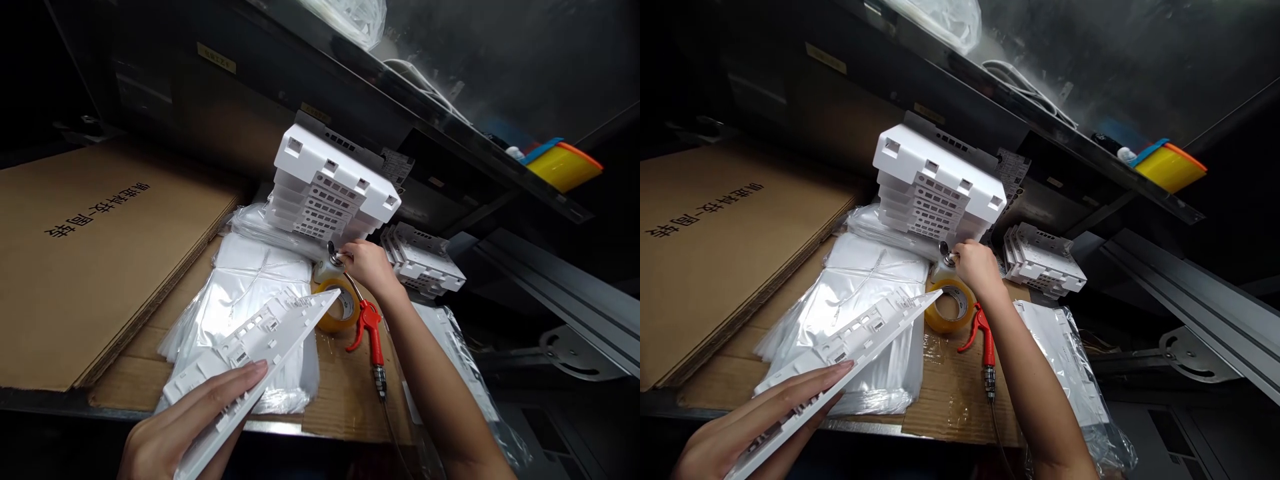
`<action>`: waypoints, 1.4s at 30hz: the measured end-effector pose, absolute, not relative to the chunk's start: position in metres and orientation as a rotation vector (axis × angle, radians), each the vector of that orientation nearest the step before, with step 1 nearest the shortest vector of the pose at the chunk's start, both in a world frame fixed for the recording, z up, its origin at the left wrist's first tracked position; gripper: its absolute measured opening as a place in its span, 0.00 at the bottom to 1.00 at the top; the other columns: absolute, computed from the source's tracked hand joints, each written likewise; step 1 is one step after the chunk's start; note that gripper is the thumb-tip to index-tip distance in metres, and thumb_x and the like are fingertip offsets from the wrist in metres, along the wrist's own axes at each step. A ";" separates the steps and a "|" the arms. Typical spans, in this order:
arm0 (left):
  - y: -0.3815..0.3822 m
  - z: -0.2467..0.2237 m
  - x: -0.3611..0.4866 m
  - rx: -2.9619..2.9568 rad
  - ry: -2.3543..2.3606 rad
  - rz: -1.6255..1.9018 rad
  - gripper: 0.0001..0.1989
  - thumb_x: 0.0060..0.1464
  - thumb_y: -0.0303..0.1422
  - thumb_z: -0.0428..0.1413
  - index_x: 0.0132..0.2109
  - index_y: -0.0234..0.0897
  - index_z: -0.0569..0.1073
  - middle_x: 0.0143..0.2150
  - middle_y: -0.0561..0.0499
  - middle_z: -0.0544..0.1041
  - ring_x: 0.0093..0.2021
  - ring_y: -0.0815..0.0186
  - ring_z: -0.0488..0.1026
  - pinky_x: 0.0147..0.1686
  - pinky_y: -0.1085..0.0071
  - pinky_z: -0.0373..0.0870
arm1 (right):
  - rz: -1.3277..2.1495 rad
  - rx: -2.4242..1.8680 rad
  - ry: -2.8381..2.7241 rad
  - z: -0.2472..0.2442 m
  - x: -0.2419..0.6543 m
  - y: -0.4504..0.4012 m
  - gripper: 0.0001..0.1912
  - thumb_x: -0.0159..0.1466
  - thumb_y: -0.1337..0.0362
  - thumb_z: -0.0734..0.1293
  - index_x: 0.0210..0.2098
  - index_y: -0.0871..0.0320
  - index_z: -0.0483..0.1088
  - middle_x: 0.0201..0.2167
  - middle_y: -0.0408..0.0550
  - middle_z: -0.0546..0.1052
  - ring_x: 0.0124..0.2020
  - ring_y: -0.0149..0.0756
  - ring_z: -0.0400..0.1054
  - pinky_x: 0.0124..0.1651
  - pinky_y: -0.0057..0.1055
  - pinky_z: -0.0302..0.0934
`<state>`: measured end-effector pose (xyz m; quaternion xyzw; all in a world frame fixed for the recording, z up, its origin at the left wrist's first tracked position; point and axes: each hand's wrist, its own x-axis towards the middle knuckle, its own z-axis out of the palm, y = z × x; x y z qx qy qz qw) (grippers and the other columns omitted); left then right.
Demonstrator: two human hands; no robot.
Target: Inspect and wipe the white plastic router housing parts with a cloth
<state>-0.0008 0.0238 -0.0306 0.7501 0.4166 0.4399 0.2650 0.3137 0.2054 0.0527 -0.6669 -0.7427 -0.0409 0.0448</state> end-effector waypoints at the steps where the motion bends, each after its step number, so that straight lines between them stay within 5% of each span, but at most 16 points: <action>1: 0.024 -0.030 -0.001 2.018 1.127 1.176 0.24 0.64 0.31 0.57 0.65 0.55 0.71 0.60 0.60 0.80 0.58 0.65 0.79 0.64 0.78 0.66 | -0.129 -2.038 -2.273 0.052 0.312 0.206 0.12 0.68 0.68 0.66 0.45 0.58 0.82 0.45 0.55 0.83 0.47 0.46 0.77 0.45 0.33 0.64; 9: 0.022 -0.023 0.003 1.914 1.132 1.174 0.20 0.65 0.32 0.59 0.62 0.54 0.75 0.59 0.60 0.80 0.59 0.65 0.78 0.64 0.77 0.67 | -0.118 -2.006 -2.088 0.050 0.313 0.196 0.11 0.69 0.67 0.66 0.44 0.59 0.81 0.45 0.54 0.81 0.44 0.44 0.75 0.46 0.35 0.65; 14: 0.020 -0.021 0.005 1.871 1.161 1.144 0.19 0.65 0.31 0.59 0.60 0.54 0.76 0.59 0.60 0.80 0.59 0.65 0.78 0.65 0.76 0.66 | 0.121 -1.633 -1.666 0.066 0.284 0.109 0.09 0.71 0.58 0.68 0.43 0.55 0.78 0.39 0.47 0.81 0.35 0.35 0.74 0.38 0.31 0.68; 17: 0.021 -0.021 0.004 1.900 1.147 1.142 0.19 0.64 0.30 0.59 0.60 0.52 0.76 0.59 0.59 0.81 0.58 0.65 0.79 0.63 0.77 0.68 | 0.359 -1.385 -1.644 0.065 0.242 0.048 0.02 0.67 0.65 0.72 0.40 0.52 0.78 0.35 0.44 0.80 0.34 0.35 0.74 0.36 0.31 0.69; 21: 0.023 -0.017 0.002 1.994 1.101 1.149 0.21 0.64 0.26 0.58 0.61 0.50 0.75 0.59 0.58 0.80 0.57 0.68 0.79 0.62 0.80 0.68 | 0.346 -1.196 -1.661 0.052 0.197 0.012 0.10 0.61 0.75 0.72 0.41 0.60 0.78 0.35 0.47 0.79 0.35 0.32 0.76 0.39 0.28 0.72; 35: 0.016 -0.015 0.011 1.843 1.158 1.189 0.23 0.64 0.27 0.58 0.60 0.60 0.75 0.59 0.69 0.79 0.55 0.75 0.78 0.60 0.87 0.66 | 0.397 -1.131 -1.819 0.042 0.194 0.021 0.05 0.66 0.72 0.70 0.42 0.64 0.77 0.35 0.49 0.79 0.36 0.33 0.74 0.40 0.28 0.70; 42: 0.015 -0.004 0.020 1.783 1.310 1.126 0.13 0.64 0.33 0.61 0.54 0.52 0.81 0.54 0.61 0.83 0.54 0.67 0.79 0.63 0.78 0.67 | 0.192 -1.327 -1.530 0.036 0.225 0.058 0.06 0.64 0.75 0.70 0.35 0.62 0.78 0.32 0.47 0.79 0.31 0.31 0.70 0.34 0.28 0.67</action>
